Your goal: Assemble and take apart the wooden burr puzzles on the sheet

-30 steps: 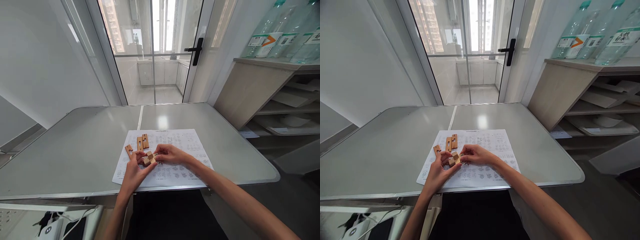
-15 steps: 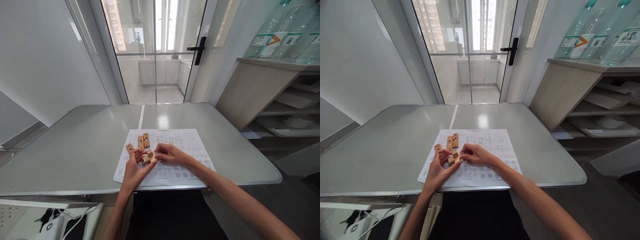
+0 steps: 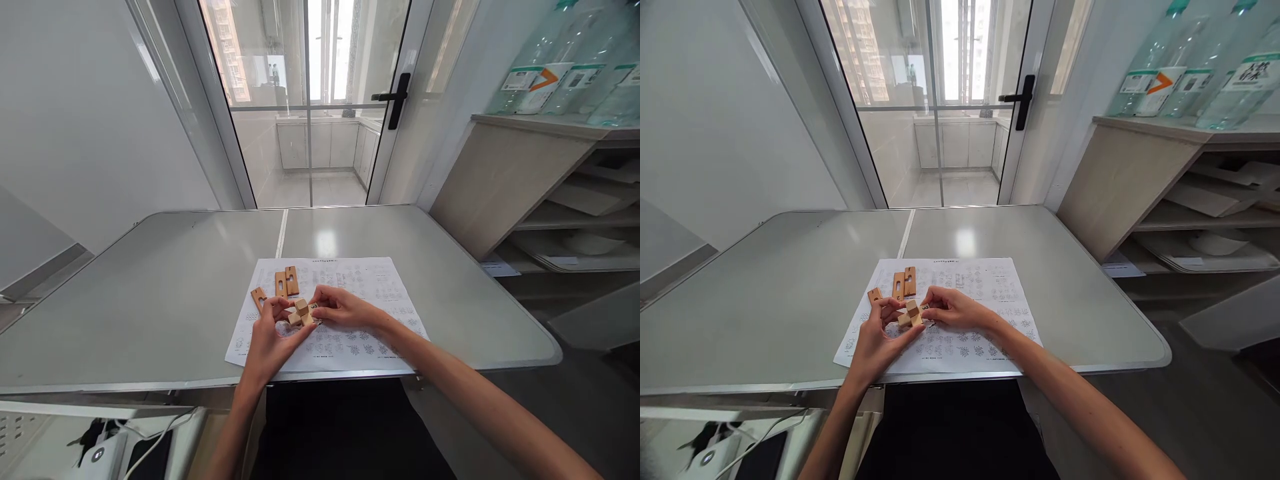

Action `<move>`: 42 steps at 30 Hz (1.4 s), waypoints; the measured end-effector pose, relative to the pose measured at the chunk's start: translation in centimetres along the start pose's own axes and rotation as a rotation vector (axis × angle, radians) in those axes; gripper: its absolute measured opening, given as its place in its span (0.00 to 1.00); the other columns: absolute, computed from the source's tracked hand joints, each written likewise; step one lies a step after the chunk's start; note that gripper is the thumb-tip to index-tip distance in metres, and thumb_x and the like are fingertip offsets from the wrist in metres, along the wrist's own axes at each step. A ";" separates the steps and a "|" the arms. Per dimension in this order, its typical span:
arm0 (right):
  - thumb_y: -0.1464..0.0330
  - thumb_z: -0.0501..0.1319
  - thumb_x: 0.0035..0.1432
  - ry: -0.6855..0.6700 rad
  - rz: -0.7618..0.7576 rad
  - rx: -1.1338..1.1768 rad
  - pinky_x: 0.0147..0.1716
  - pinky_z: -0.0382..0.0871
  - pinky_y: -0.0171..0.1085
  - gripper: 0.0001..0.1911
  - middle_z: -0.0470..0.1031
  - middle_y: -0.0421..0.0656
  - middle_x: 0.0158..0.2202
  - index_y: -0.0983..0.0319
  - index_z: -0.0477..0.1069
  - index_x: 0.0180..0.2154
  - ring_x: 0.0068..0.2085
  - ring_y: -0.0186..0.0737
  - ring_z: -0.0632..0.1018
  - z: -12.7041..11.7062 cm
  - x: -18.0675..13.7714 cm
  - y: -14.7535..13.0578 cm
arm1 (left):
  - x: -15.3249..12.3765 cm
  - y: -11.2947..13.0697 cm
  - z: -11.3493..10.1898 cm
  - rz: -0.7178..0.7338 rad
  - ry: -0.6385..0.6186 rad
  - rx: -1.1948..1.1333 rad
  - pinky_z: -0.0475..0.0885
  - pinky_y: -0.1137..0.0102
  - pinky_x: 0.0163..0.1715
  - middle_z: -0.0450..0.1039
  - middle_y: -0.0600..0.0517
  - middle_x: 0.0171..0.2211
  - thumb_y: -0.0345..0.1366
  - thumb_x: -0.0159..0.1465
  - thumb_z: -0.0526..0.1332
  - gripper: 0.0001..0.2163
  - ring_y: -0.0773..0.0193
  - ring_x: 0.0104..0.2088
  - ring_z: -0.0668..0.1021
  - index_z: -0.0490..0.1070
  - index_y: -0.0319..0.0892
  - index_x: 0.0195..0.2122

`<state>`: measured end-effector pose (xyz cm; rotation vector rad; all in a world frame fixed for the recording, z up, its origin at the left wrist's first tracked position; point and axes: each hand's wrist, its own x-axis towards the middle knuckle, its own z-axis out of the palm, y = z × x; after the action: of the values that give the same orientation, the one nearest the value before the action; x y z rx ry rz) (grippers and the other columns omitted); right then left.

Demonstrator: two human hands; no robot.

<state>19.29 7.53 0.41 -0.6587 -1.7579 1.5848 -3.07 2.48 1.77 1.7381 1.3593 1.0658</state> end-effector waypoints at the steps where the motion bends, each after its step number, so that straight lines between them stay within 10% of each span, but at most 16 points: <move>1: 0.53 0.67 0.65 0.001 -0.009 -0.012 0.29 0.58 0.35 0.18 0.67 0.35 0.28 0.60 0.68 0.39 0.29 0.33 0.65 0.0 0.0 0.0 | 0.0 0.0 0.0 -0.012 -0.005 -0.016 0.80 0.55 0.55 0.79 0.46 0.53 0.47 0.57 0.76 0.28 0.51 0.53 0.84 0.62 0.47 0.49; 17: 0.57 0.58 0.74 0.110 -0.176 -0.543 0.33 0.65 0.36 0.13 0.75 0.38 0.31 0.59 0.69 0.43 0.30 0.36 0.71 0.6 -0.6 -0.8 | 0.0 0.2 -0.3 -0.192 -0.037 -0.178 0.76 0.54 0.57 0.78 0.39 0.54 0.53 0.57 0.74 0.29 0.48 0.56 0.82 0.63 0.45 0.49; 25: 0.57 0.58 0.75 0.069 -0.314 -0.624 0.35 0.69 0.36 0.12 0.75 0.40 0.35 0.59 0.69 0.48 0.32 0.37 0.74 2.7 -0.2 -2.5 | -0.1 0.2 -1.2 -0.245 -0.028 -0.394 0.78 0.60 0.43 0.83 0.48 0.37 0.65 0.65 0.60 0.32 0.51 0.38 0.86 0.60 0.43 0.56; 42: 0.54 0.63 0.71 0.205 -0.286 -0.629 0.32 0.68 0.35 0.15 0.76 0.38 0.29 0.59 0.71 0.46 0.28 0.35 0.73 2.5 0.2 0.3 | 0.0 -0.1 -1.0 -0.209 -0.031 -0.280 0.77 0.59 0.52 0.79 0.43 0.52 0.61 0.65 0.62 0.31 0.50 0.51 0.83 0.63 0.44 0.59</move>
<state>17.29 6.12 0.07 -0.7791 -2.0836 0.7348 -4.02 2.57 2.12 1.3724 1.2728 1.0506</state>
